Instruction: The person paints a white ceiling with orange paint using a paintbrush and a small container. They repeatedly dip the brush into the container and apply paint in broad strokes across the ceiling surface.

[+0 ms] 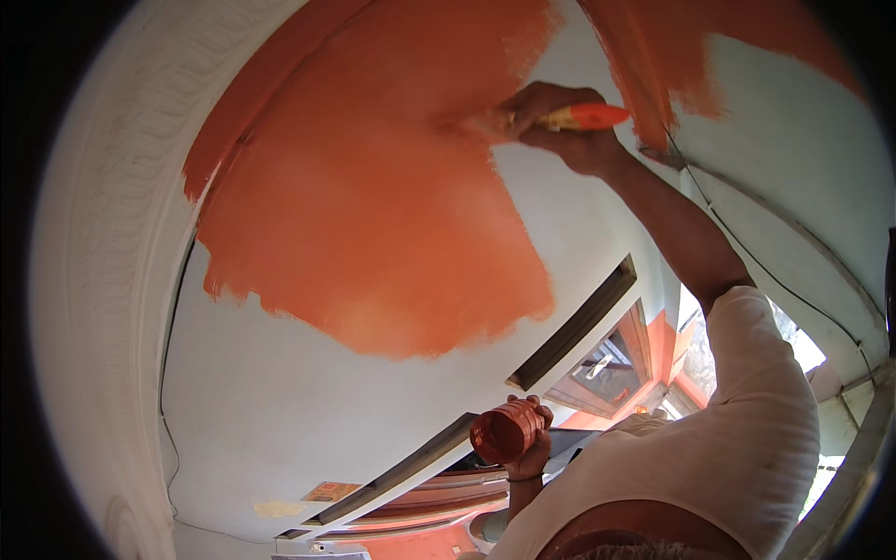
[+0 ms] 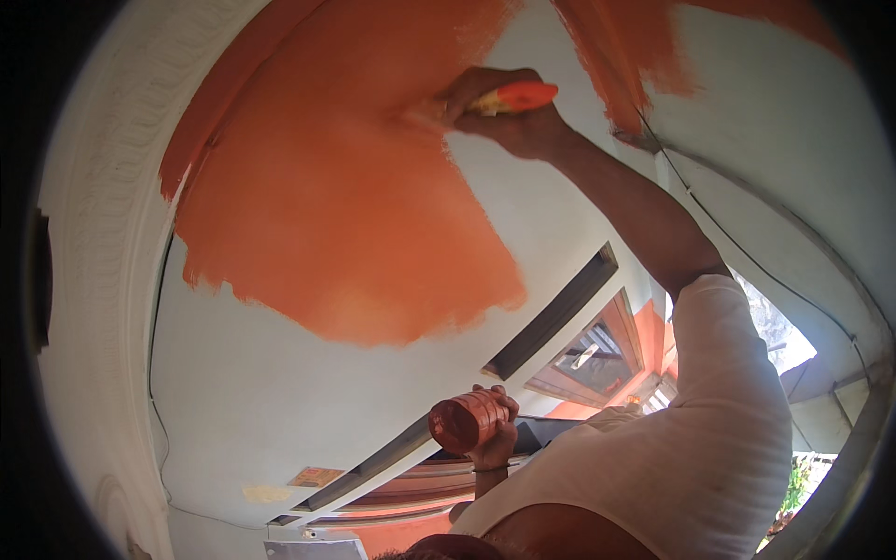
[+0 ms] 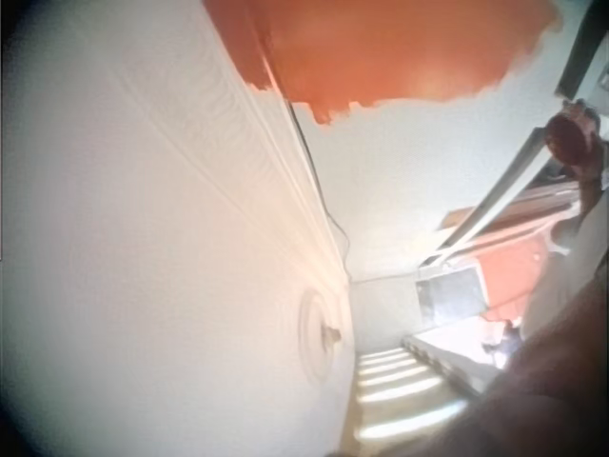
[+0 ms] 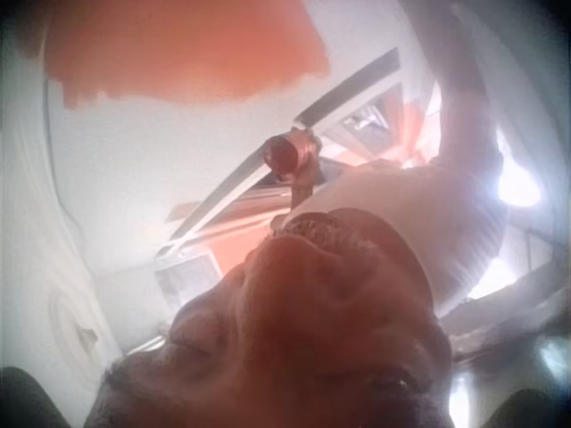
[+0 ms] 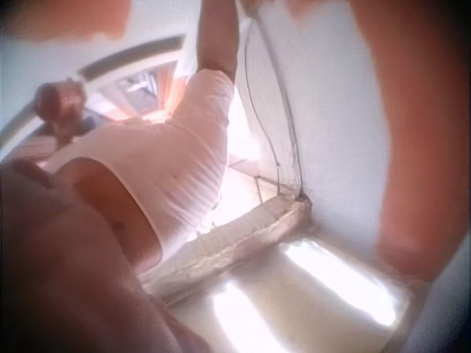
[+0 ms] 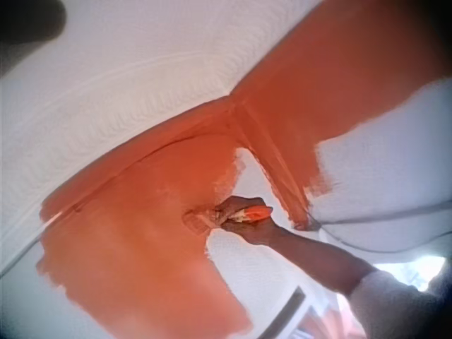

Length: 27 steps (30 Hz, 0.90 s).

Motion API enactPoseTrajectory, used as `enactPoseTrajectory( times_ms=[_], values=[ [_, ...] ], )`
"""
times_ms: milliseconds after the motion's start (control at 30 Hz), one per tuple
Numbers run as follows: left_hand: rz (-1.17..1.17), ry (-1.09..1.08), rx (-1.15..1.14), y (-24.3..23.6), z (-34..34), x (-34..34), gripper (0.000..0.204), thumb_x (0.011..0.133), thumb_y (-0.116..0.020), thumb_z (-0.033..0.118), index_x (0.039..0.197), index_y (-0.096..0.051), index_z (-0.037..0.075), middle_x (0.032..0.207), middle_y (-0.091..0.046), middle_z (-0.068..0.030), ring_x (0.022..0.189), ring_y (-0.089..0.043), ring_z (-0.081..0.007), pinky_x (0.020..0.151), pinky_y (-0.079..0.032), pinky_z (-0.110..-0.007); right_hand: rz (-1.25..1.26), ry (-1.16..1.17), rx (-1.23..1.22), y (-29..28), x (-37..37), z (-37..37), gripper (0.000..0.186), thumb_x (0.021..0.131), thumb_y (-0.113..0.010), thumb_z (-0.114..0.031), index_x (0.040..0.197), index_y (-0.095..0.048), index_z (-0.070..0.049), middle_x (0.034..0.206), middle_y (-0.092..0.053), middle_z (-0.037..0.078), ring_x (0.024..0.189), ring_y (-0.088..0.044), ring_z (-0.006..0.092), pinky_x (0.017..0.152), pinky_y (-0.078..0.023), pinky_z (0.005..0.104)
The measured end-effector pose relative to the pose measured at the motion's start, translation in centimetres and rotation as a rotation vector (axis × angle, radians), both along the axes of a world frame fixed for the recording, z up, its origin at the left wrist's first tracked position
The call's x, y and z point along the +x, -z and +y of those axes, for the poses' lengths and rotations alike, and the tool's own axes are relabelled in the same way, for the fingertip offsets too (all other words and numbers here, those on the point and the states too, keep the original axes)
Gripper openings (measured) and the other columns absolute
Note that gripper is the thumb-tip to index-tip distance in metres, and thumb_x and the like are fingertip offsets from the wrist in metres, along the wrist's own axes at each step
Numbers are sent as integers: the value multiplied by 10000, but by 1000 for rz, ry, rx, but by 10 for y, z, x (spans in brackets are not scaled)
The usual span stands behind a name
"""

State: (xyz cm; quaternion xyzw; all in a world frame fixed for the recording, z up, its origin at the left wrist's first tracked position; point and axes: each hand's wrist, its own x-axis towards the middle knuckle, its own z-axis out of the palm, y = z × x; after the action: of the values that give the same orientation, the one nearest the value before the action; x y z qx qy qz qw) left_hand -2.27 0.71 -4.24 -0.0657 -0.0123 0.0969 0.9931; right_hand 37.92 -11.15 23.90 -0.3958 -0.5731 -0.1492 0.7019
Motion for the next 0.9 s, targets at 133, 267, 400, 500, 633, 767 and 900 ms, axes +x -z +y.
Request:
enactPoseTrajectory(
  times_ms=[133,267,400,500,633,767,900],
  values=[
    [-86,45,-35,1,0,14,506,1009,-677,377,1458,-573,168,1463,-474,-173,1359,-466,-379,965,-622,-583,36,170,124,-17,90,-10,184,855,-754,19,1013,-750,-75,1118,-746,71,1010,-713,203,810,-584,336],
    [-35,21,11,-3,-5,8,455,1000,-678,361,1405,-609,166,1399,-495,-135,1328,-494,-328,919,-632,-570,2,443,312,-43,152,-34,205,838,-756,101,980,-738,-45,1086,-734,67,1009,-701,183,838,-588,308],
    [-62,3,-9,3,-7,-3,479,1010,-665,375,1440,-592,178,1467,-473,-165,1356,-479,-366,934,-633,-572,-54,309,425,-61,170,-55,197,849,-722,149,921,-721,-34,1009,-701,93,892,-667,182,785,-568,310],
    [-44,-4,-34,7,-9,-11,474,1009,-663,376,1436,-596,180,1453,-493,-167,1353,-484,-367,934,-634,-564,-299,587,501,-75,139,-59,171,857,-709,129,910,-712,-33,961,-712,78,855,-682,181,770,-569,313],
    [26,27,-11,-1,-12,2,458,966,-707,376,1376,-635,186,1361,-512,-109,1286,-501,-322,865,-639,-498,-690,1152,384,-55,160,-63,217,832,-794,34,1013,-745,-75,1062,-766,55,966,-739,214,790,-604,312],
    [32,26,9,5,-12,8,463,957,-716,380,1367,-646,178,1357,-516,-121,1276,-508,-327,857,-649,-507,-463,788,164,-6,93,-31,187,867,-764,34,1002,-733,-90,1027,-745,74,917,-717,218,775,-588,333],
    [79,27,-37,6,-17,-3,476,951,-722,386,1370,-648,175,1356,-518,-119,1288,-507,-328,861,-653,-519,-299,498,318,-22,65,-24,64,920,-768,-79,924,-711,-51,925,-721,31,858,-681,150,731,-553,296]
  ],
)
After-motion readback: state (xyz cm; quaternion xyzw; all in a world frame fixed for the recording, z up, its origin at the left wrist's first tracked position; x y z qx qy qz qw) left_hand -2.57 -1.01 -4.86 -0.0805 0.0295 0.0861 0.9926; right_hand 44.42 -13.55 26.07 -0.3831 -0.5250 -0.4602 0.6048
